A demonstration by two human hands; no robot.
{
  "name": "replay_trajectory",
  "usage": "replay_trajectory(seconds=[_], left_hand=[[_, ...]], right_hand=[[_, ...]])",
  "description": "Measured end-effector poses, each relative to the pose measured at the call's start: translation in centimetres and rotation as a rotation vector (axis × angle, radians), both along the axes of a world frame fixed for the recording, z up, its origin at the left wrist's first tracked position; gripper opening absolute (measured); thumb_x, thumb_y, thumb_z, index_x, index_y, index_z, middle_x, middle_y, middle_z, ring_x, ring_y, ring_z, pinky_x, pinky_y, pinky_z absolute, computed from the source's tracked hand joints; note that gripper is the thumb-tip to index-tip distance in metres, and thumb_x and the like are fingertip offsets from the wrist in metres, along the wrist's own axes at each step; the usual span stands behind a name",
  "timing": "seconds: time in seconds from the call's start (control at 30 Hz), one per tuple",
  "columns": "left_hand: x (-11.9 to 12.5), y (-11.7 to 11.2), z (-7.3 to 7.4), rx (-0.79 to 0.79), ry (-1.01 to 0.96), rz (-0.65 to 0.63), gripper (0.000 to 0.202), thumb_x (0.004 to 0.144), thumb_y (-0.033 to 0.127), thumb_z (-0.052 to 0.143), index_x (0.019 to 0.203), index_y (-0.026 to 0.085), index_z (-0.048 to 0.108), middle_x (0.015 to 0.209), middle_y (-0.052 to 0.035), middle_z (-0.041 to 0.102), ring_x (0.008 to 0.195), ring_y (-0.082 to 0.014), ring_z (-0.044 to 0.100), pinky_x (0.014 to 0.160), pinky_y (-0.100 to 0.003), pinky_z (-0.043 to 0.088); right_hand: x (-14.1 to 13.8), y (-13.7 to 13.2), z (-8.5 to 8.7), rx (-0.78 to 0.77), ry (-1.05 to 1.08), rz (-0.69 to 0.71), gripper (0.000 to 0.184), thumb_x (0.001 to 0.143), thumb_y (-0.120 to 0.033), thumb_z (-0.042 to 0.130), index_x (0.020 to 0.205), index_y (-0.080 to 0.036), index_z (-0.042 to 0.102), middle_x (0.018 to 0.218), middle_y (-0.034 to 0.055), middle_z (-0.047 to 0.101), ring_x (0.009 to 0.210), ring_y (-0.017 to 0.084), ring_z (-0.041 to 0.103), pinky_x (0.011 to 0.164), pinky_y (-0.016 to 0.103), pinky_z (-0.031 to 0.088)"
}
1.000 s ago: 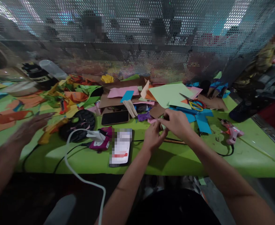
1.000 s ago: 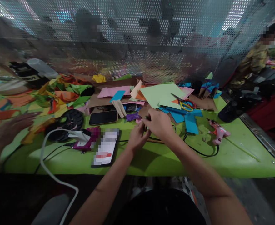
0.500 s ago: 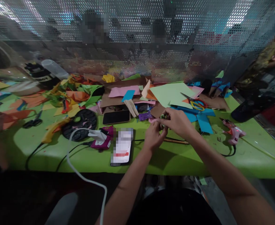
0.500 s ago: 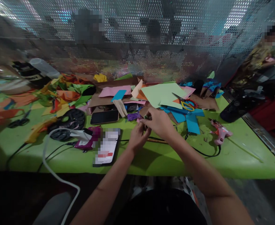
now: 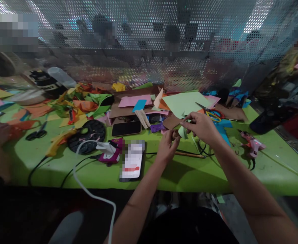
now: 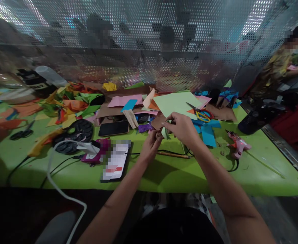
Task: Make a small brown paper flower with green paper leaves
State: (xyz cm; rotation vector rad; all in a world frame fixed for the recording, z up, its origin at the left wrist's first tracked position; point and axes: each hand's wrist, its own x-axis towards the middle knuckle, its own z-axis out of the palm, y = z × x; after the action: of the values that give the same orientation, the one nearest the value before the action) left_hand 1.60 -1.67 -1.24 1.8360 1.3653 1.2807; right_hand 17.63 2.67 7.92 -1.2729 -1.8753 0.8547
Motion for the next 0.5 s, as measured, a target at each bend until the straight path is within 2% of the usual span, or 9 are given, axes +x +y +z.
replay_trajectory(seconds=[0.13,0.23,0.37,0.5], left_hand=[[-0.1,0.2,-0.5,0.01,-0.024,-0.007,0.039,0.096,0.046,0.036,0.116,0.018,0.054,0.108,-0.0105,0.059,0.102,-0.0236,0.055,0.09,-0.038,0.044],[-0.1,0.2,-0.7,0.02,-0.025,-0.006,0.041,0.097,0.047,0.034,0.117,0.018,0.053,0.108,-0.0111,0.059,0.104,-0.024,0.054,0.092,-0.039,0.043],[0.0,0.0,-0.5,0.032,0.018,-0.022,0.04,0.098,0.046,0.031,0.119,0.019,0.053,0.112,-0.0109,0.059,0.108,-0.0231,0.054,0.095,-0.038,0.042],[-0.1,-0.2,-0.2,0.059,0.052,-0.038,0.044,0.098,0.048,0.029,0.124,0.019,0.051,0.115,-0.0117,0.059,0.111,-0.0237,0.053,0.096,-0.038,0.041]], right_hand=[[-0.1,-0.2,-0.4,-0.05,0.101,-0.008,0.034,0.077,-0.051,0.069,0.083,-0.018,0.061,0.053,-0.0013,0.062,0.041,0.011,0.049,0.04,0.022,0.033],[-0.3,-0.4,-0.7,-0.034,0.092,-0.02,0.036,0.078,-0.053,0.068,0.082,-0.018,0.061,0.051,-0.002,0.061,0.042,0.011,0.05,0.043,0.022,0.033],[-0.8,-0.6,-0.9,0.054,0.004,-0.044,0.031,0.081,-0.049,0.065,0.079,-0.019,0.06,0.053,-0.0023,0.061,0.049,0.013,0.058,0.05,0.024,0.037],[-1.3,-0.9,-0.9,0.065,-0.037,-0.068,0.024,0.083,-0.043,0.064,0.075,-0.021,0.057,0.054,-0.0032,0.06,0.05,0.014,0.058,0.052,0.024,0.038]])
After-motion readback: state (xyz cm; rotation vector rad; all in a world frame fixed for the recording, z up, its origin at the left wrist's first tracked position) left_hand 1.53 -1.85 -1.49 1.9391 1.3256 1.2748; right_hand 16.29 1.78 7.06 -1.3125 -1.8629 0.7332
